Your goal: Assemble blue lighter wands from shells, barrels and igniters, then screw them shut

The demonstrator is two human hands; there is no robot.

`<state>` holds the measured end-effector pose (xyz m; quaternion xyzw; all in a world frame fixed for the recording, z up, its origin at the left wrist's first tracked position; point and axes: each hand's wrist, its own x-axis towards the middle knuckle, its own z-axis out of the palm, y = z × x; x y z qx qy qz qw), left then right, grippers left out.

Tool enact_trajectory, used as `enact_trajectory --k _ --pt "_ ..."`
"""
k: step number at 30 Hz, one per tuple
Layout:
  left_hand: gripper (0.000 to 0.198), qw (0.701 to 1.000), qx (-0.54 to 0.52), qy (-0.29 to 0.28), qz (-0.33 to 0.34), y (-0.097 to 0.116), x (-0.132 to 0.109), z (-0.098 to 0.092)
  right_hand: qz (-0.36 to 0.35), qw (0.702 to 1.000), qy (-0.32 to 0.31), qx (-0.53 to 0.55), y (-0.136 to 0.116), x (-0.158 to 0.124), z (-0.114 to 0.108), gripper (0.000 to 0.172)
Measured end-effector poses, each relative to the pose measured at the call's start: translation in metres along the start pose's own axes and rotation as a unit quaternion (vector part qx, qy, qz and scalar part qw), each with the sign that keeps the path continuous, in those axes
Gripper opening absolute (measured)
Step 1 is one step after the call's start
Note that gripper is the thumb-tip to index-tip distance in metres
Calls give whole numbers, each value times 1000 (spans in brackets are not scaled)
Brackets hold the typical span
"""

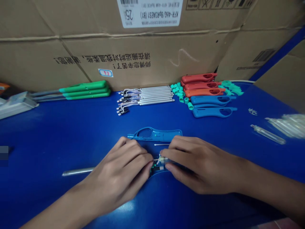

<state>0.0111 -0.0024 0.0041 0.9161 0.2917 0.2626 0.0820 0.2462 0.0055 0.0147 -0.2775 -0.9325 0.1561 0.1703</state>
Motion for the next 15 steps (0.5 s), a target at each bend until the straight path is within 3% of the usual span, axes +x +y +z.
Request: enact_trajectory --k 15 --pt "12 1000 -3 -8 -4 0 -1 0 -6 1000 -1 -5 0 -1 2 21"
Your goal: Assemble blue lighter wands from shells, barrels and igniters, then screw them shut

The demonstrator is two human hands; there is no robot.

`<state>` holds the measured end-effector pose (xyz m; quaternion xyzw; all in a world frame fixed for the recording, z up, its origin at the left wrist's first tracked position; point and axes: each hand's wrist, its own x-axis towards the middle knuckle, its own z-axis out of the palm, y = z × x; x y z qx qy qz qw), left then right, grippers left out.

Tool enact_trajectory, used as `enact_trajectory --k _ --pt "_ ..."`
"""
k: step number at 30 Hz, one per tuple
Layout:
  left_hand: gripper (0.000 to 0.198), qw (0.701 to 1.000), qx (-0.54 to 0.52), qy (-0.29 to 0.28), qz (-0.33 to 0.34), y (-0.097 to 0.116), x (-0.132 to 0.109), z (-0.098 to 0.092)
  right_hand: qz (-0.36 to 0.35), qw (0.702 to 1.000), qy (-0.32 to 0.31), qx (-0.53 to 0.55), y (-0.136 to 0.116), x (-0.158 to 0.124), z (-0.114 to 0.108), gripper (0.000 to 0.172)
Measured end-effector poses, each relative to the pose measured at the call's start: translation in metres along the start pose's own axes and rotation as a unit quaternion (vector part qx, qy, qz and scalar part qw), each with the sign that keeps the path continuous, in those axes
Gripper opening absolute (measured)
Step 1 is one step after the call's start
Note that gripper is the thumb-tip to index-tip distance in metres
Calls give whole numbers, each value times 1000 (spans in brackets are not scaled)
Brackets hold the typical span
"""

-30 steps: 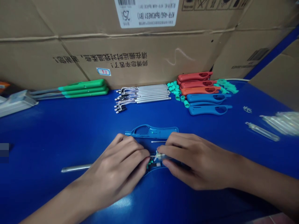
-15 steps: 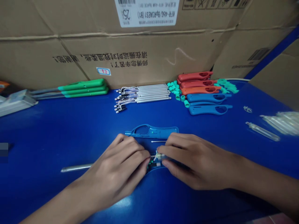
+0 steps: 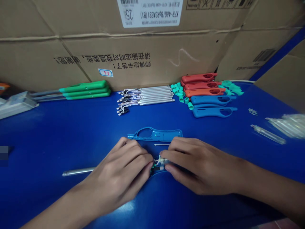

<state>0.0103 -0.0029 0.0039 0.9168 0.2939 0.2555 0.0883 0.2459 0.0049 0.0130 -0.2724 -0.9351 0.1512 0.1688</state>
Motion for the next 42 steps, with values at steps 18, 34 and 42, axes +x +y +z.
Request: enact_trajectory --k 18,34,42 --pt "13 1000 0 0 -3 0 -1 1 1 1000 -18 2 0 0 1 21" --pt "14 1000 -1 -7 -6 0 -1 1 -4 1000 -19 7 1 -1 2 20" --pt "15 1000 -2 -10 -1 -2 -3 1 0 1000 -24 7 1 -1 3 20"
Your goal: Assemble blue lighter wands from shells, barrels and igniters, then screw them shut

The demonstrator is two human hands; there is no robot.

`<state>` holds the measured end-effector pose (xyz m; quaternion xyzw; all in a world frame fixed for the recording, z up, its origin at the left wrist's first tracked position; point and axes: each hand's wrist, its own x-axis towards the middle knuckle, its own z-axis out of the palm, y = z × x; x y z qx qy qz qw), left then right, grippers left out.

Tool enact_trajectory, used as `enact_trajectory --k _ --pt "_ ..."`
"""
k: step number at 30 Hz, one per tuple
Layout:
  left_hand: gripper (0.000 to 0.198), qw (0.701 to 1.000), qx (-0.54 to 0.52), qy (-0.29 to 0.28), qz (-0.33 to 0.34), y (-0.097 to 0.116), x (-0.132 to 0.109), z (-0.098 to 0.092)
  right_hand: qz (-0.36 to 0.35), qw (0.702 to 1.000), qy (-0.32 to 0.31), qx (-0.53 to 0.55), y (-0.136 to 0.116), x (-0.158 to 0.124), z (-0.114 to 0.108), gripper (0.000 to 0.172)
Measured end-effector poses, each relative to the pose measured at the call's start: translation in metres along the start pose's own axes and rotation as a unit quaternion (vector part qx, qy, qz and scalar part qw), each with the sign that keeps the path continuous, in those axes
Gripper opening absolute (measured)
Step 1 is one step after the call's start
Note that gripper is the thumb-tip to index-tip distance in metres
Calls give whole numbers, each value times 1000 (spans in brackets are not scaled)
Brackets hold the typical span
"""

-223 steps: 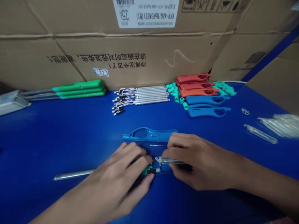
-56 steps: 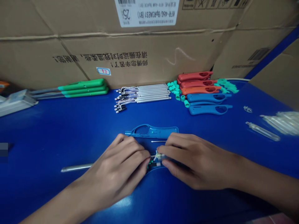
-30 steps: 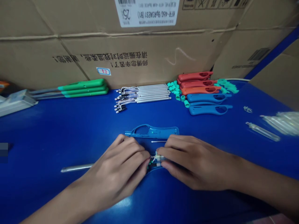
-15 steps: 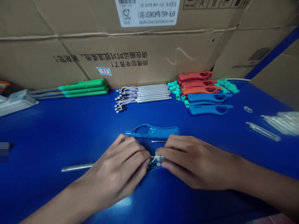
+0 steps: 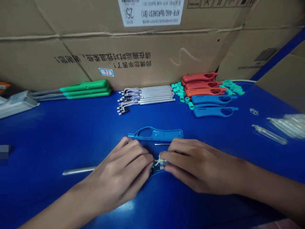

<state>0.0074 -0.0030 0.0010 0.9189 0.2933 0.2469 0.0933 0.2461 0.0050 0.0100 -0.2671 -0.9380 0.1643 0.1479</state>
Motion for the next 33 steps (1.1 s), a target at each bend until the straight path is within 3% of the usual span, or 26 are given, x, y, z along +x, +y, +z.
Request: enact_trajectory --k 33 --pt "15 1000 -2 3 11 2 3 -2 -25 999 36 -8 1 -1 2 18"
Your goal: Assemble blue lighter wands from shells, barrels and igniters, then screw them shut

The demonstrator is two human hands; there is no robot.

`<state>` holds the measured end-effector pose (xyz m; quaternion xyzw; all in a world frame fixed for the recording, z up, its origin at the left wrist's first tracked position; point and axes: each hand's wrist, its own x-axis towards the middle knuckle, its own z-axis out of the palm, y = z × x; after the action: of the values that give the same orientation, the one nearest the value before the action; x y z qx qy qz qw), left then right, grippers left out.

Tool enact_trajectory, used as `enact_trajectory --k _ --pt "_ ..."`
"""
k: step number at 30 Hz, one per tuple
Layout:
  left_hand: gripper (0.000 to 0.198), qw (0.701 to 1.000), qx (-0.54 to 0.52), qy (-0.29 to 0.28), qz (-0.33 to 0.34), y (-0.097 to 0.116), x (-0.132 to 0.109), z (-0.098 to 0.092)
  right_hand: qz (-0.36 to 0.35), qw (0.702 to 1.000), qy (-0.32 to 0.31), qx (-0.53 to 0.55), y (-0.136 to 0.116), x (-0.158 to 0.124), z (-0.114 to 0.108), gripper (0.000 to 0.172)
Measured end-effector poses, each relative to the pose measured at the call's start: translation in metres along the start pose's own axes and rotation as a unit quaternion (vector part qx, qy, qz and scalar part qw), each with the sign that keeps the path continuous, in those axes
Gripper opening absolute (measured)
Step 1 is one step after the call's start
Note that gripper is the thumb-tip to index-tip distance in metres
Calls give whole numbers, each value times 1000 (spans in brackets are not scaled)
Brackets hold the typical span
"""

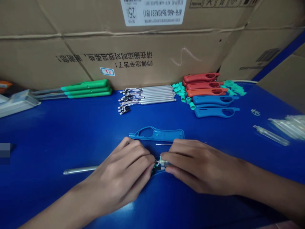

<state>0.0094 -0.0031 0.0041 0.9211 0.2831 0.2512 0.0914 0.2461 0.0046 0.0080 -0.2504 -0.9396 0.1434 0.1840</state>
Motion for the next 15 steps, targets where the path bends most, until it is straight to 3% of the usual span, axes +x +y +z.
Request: enact_trajectory --k 15 --pt "15 1000 -8 1 2 0 -2 1 -17 1000 14 -8 1 0 1 18"
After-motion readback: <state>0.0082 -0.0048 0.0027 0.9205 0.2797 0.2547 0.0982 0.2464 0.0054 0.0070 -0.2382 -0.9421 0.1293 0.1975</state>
